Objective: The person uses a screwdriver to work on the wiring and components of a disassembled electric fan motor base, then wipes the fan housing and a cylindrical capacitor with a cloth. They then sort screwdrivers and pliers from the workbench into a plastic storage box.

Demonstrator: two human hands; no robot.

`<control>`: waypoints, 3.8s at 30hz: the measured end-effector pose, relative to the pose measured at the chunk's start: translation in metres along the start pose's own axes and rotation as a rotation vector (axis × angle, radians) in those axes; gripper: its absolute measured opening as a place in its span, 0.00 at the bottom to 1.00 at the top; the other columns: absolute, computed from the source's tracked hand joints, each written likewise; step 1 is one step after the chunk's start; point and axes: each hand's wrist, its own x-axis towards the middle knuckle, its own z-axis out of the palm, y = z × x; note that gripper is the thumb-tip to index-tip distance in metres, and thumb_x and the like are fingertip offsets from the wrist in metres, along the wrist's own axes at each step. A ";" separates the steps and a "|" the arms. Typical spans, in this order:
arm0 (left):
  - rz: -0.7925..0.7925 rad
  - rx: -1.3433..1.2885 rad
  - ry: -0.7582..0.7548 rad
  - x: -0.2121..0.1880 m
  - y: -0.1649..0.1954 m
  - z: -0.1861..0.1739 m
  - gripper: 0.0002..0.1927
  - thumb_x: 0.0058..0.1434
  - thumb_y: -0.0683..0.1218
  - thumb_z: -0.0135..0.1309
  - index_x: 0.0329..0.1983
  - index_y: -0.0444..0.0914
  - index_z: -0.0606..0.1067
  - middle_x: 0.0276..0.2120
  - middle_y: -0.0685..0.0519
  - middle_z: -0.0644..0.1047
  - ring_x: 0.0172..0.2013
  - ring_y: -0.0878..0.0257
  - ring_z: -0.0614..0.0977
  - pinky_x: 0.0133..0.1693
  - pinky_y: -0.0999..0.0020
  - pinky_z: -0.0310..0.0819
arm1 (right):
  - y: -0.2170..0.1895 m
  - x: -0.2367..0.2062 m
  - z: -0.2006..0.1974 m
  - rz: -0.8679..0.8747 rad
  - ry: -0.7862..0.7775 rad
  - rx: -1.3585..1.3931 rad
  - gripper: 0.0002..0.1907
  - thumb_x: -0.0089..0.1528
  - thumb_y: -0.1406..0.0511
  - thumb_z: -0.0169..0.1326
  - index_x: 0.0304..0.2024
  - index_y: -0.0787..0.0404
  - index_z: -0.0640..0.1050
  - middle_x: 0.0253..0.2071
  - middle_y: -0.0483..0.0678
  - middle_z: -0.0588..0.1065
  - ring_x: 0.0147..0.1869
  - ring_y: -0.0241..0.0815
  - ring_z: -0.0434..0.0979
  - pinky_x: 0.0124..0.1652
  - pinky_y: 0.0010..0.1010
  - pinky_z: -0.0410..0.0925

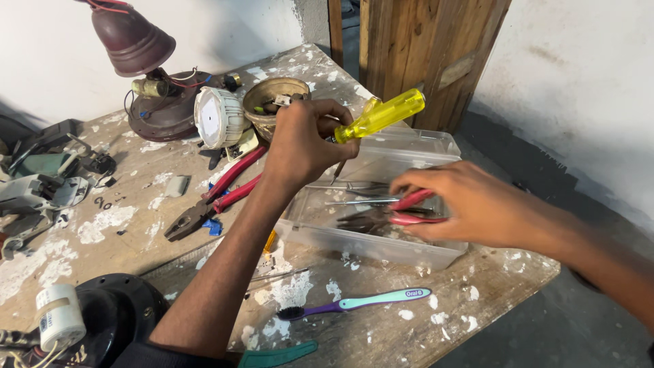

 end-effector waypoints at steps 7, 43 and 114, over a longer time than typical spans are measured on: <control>-0.070 -0.032 0.012 -0.011 0.006 -0.008 0.13 0.47 0.43 0.67 0.36 0.35 0.82 0.24 0.50 0.85 0.26 0.73 0.84 0.29 0.75 0.77 | -0.020 0.021 0.022 -0.050 0.022 -0.051 0.32 0.52 0.55 0.66 0.57 0.57 0.74 0.50 0.52 0.79 0.55 0.53 0.79 0.54 0.44 0.71; -0.296 -0.897 0.296 -0.122 0.006 -0.163 0.20 0.64 0.39 0.50 0.59 0.33 0.67 0.43 0.47 0.76 0.43 0.59 0.81 0.45 0.59 0.82 | -0.207 0.054 0.049 -0.723 0.560 -0.286 0.03 0.59 0.69 0.60 0.35 0.63 0.80 0.37 0.50 0.77 0.47 0.48 0.79 0.47 0.35 0.73; -0.780 -0.944 0.139 -0.128 -0.023 -0.157 0.15 0.67 0.42 0.49 0.50 0.24 0.68 0.33 0.45 0.73 0.25 0.61 0.75 0.25 0.67 0.73 | -0.189 0.038 0.091 -0.871 0.379 -0.564 0.11 0.53 0.69 0.54 0.38 0.61 0.80 0.42 0.47 0.77 0.54 0.46 0.75 0.54 0.40 0.69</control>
